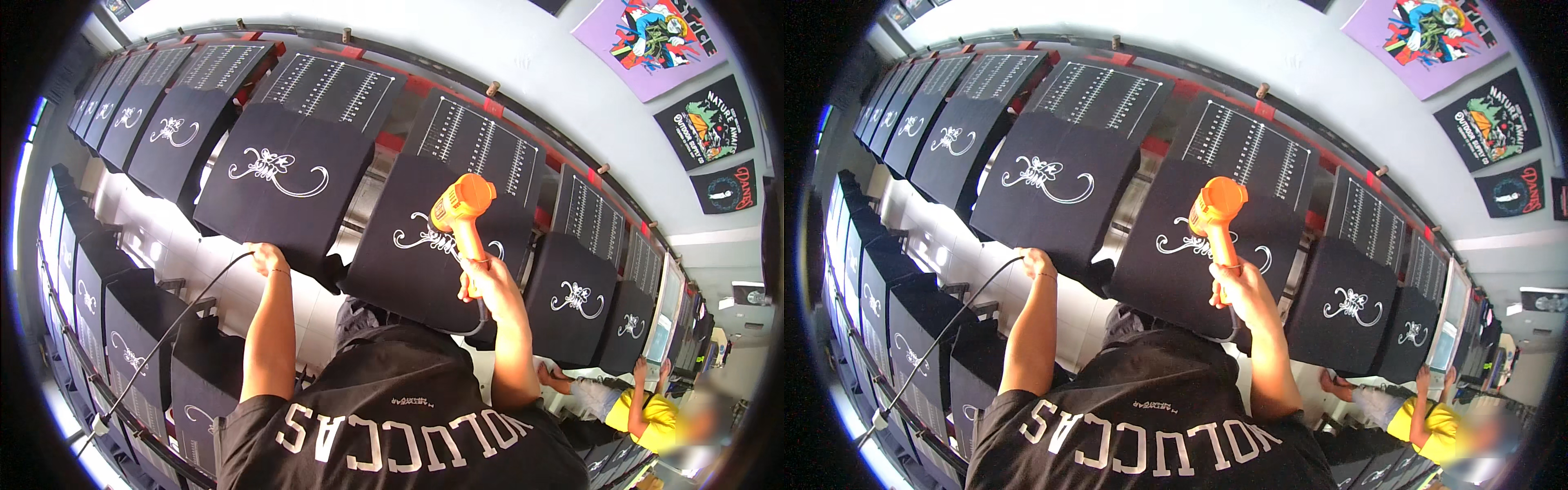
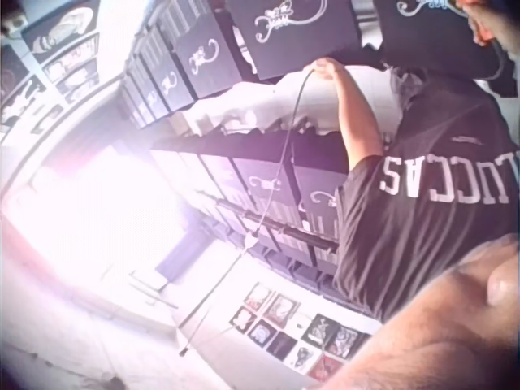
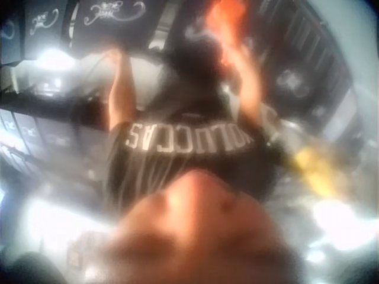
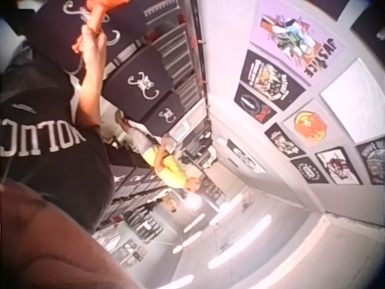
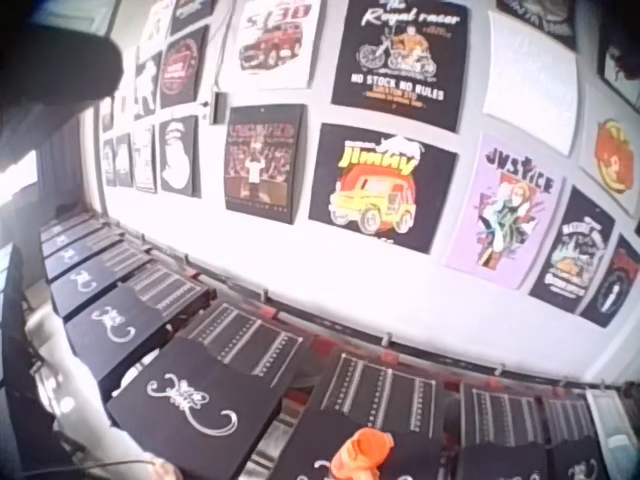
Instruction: The person uses a heat gun to dry ink on black t-shirts mounted on platens, moving from one platen to the next and occasionally smoothing the fabric by hand.
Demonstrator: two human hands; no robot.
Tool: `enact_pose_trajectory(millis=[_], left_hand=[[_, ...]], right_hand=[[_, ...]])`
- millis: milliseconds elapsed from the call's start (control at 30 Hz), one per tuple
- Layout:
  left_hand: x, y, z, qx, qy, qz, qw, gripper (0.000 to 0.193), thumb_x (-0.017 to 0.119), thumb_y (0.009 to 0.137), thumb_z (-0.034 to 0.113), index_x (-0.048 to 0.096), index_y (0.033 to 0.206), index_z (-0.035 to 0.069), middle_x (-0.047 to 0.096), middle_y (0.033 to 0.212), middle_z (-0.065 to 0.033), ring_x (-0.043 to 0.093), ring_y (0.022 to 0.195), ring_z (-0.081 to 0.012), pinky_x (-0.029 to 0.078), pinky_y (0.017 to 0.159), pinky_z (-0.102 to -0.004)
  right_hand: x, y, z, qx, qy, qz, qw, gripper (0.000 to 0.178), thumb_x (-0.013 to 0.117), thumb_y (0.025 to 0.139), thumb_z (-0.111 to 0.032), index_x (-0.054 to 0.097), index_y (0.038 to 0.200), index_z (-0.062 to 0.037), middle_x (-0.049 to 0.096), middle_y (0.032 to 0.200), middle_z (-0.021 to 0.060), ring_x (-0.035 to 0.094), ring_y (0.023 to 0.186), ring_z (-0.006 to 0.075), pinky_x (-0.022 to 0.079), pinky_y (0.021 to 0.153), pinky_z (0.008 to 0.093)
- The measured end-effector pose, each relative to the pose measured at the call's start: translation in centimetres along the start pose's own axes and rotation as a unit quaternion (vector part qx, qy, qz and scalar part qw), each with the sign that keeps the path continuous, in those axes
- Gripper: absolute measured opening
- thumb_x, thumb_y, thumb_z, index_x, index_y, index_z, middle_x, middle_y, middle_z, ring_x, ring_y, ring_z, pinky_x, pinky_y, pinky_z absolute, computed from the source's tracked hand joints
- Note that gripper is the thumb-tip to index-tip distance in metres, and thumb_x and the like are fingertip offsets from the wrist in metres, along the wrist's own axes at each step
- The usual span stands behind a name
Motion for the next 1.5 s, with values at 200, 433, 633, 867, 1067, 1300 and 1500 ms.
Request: enact_pose_trajectory(millis=[200, 433, 633, 867, 1067, 1300, 1500], left_hand=[[-0.1, -1.1, 0.8, -0.008, 0.033, 0.004, 0.999, 0.073, 0.031, 0.095, 0.055, 0.068, 0.099, -0.008, 0.066, 0.105, -0.0264, 0.061, 0.1, -0.0425, 0.046, 0.092, -0.0476], [-0.3, -0.9, 0.7, 0.006, 0.026, -0.019, 0.999, 0.073, 0.03, 0.095, 0.054, 0.067, 0.101, -0.008, 0.065, 0.108, -0.0269, 0.061, 0.103, -0.0429, 0.046, 0.093, -0.0472], [-0.2, -1.0, 0.8, -0.008, 0.033, -0.019, 0.999, 0.079, 0.029, 0.093, 0.061, 0.069, 0.1, -0.007, 0.067, 0.106, -0.0245, 0.062, 0.103, -0.0398, 0.046, 0.094, -0.0452], [-0.1, -0.7, 0.7, 0.003, 0.029, 0.002, 1.0, 0.074, 0.029, 0.096, 0.056, 0.068, 0.1, -0.006, 0.066, 0.108, -0.0258, 0.061, 0.102, -0.0431, 0.046, 0.092, -0.0483], [-0.2, -1.2, 1.0, -0.004, 0.045, -0.014, 0.999, 0.077, 0.026, 0.096, 0.058, 0.068, 0.099, -0.007, 0.065, 0.108, -0.0276, 0.06, 0.103, -0.0438, 0.046, 0.093, -0.0491], [0.2, -0.2, 0.4, -0.003, 0.038, -0.018, 0.999, 0.076, 0.027, 0.096, 0.056, 0.067, 0.103, -0.008, 0.065, 0.11, -0.0269, 0.06, 0.104, -0.0434, 0.045, 0.094, -0.0485], [-0.1, -0.8, 0.6, -0.001, 0.028, -0.031, 0.999, 0.074, 0.027, 0.096, 0.055, 0.066, 0.106, -0.008, 0.063, 0.114, -0.0268, 0.058, 0.107, -0.0427, 0.043, 0.097, -0.0474]], right_hand=[[0.1, 0.8, -0.2, -0.002, -0.016, -0.023, 1.0, 0.029, 0.062, 0.092, -0.03, 0.053, 0.1, -0.0032, 0.058, 0.069, 0.0021, 0.061, 0.057, 0.0112, 0.049, 0.052, 0.0241], [1.2, 2.1, -0.6, -0.019, -0.022, -0.037, 0.999, 0.029, 0.062, 0.092, -0.028, 0.053, 0.1, -0.0016, 0.057, 0.068, 0.0016, 0.059, 0.056, 0.011, 0.049, 0.051, 0.0238], [2.2, 2.5, -1.1, -0.012, -0.032, -0.041, 0.999, 0.03, 0.064, 0.092, -0.029, 0.054, 0.098, -0.0018, 0.057, 0.068, 0.0014, 0.059, 0.055, 0.0107, 0.049, 0.051, 0.0237], [2.5, 2.4, -1.2, -0.006, -0.035, -0.05, 0.998, 0.03, 0.063, 0.092, -0.03, 0.054, 0.098, -0.0023, 0.056, 0.069, 0.0011, 0.059, 0.055, 0.0102, 0.048, 0.051, 0.0236], [2.1, 2.0, -1.1, -0.012, -0.037, -0.041, 0.998, 0.029, 0.063, 0.092, -0.029, 0.054, 0.097, -0.0027, 0.057, 0.069, 0.001, 0.059, 0.056, 0.0102, 0.048, 0.05, 0.0238], [0.1, 0.8, -1.0, -0.013, -0.054, 0.016, 0.998, 0.027, 0.062, 0.093, -0.029, 0.055, 0.098, -0.003, 0.057, 0.068, 0.0011, 0.06, 0.056, 0.0102, 0.049, 0.051, 0.0239], [-1.3, 0.9, -0.7, 0.01, -0.009, 0.033, 0.999, 0.029, 0.06, 0.093, -0.032, 0.055, 0.098, -0.0032, 0.056, 0.067, 0.0007, 0.059, 0.056, 0.0098, 0.049, 0.052, 0.0245]])
Point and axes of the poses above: each hand's wrist, its own y-axis towards the middle knuckle, its own x-axis out of the palm, z = x × y, the point moved 3 cm from there along y, towards the middle knuckle
